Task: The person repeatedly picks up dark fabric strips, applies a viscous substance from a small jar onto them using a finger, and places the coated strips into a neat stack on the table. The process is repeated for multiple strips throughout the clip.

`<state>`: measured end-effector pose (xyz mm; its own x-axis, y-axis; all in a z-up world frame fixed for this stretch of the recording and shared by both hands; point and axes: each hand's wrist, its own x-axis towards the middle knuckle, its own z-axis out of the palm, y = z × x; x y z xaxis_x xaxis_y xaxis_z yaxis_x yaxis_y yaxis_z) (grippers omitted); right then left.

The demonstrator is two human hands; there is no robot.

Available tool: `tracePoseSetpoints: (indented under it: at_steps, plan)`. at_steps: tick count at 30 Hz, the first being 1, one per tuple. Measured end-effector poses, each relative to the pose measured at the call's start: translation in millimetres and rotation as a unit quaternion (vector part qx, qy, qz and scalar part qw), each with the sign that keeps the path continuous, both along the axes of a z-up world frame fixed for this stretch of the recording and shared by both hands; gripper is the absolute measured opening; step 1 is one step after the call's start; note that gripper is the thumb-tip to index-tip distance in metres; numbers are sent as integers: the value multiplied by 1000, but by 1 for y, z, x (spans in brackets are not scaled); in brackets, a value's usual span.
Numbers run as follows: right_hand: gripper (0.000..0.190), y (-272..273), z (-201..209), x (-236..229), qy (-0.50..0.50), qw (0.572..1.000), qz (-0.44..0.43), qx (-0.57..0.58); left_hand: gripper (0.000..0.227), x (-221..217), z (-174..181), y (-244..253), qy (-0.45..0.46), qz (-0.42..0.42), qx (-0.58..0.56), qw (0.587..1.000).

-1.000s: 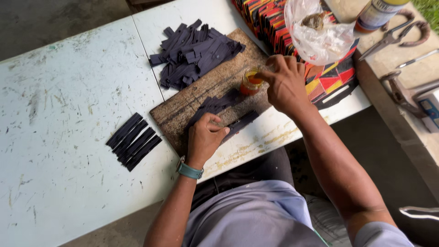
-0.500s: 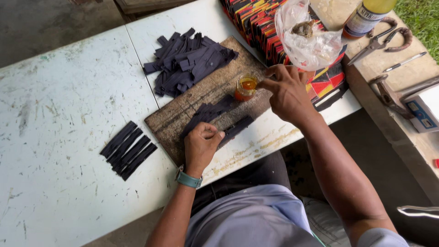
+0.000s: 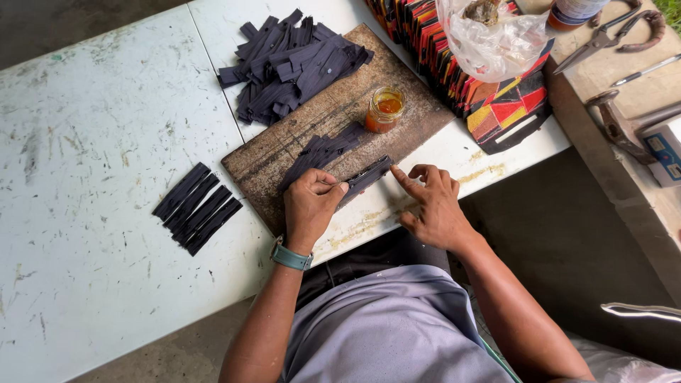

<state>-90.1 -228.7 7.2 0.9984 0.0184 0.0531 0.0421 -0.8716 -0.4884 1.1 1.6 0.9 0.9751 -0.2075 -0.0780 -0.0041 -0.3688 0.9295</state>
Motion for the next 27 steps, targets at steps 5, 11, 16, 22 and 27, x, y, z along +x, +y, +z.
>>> tracePoseSetpoints:
  at_steps: [5, 11, 16, 22, 27]
  plan:
    - [87, 7, -1, 2, 41, 998, -28, -46, 22, 1, -3, 3, 9, -8, -30, 999]
    - [81, 17, 0, -2, -15, 997, 18, -75, 22, 2, -1, 2, 11, -14, 1, 1000]
    - [85, 25, 2, -4, -16, 988, -14, -155, 22, -2, 3, 2, 3, -20, 21, 1000]
    - [54, 26, 37, 9, -99, 989, 41, -100, 23, 1, 0, 2, 14, -17, 6, 1000]
    - [55, -23, 48, 75, -200, 974, -35, -103, 28, -4, 0, 6, -9, -19, 4, 1000]
